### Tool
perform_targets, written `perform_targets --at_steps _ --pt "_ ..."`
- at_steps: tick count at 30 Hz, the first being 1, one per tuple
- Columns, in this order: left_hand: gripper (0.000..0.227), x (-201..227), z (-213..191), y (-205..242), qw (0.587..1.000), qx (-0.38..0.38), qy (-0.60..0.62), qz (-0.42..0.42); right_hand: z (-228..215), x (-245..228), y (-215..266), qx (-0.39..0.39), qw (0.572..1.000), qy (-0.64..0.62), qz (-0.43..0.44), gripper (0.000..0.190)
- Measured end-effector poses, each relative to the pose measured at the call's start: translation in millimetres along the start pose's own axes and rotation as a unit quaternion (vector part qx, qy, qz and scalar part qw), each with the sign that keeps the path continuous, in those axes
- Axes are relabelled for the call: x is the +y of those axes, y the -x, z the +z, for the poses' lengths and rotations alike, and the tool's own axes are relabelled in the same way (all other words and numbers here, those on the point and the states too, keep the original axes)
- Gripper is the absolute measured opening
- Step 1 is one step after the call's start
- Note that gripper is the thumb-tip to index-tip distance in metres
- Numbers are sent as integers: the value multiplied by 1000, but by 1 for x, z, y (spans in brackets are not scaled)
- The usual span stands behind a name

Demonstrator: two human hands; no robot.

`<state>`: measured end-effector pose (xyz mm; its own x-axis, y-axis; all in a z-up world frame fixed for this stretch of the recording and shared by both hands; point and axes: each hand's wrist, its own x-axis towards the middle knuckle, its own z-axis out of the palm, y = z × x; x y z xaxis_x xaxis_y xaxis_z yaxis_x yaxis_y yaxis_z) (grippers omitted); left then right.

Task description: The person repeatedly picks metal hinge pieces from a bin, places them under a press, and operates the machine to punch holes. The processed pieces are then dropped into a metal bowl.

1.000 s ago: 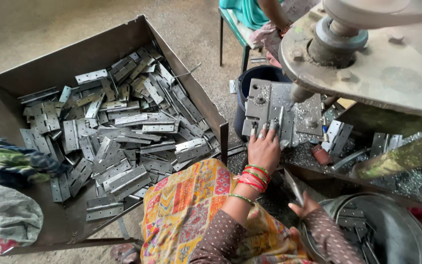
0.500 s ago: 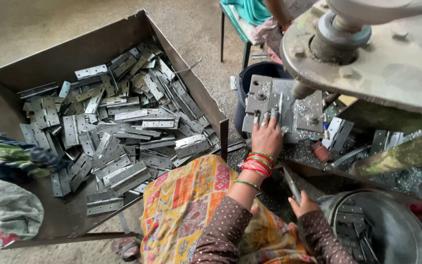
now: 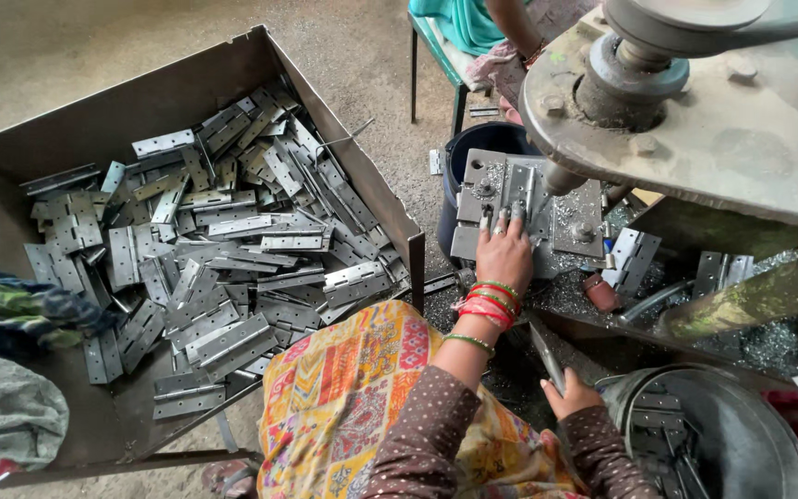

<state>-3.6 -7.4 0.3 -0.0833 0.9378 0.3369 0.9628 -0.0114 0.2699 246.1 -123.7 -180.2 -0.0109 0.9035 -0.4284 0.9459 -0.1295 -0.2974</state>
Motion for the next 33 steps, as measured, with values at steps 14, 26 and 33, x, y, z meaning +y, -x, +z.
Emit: perform_targets --at_steps 14,26,33 --pt "31 -11 8 -19 1000 10 22 -17 -41 -5 -8 -3 998 40 -42 63" --pt "25 -36 -40 52 984 125 122 43 0 19 -27 93 976 -48 -190 54" --pt "26 -174 -56 158 948 154 -28 -277 -111 11 -44 136 940 -208 -233 55"
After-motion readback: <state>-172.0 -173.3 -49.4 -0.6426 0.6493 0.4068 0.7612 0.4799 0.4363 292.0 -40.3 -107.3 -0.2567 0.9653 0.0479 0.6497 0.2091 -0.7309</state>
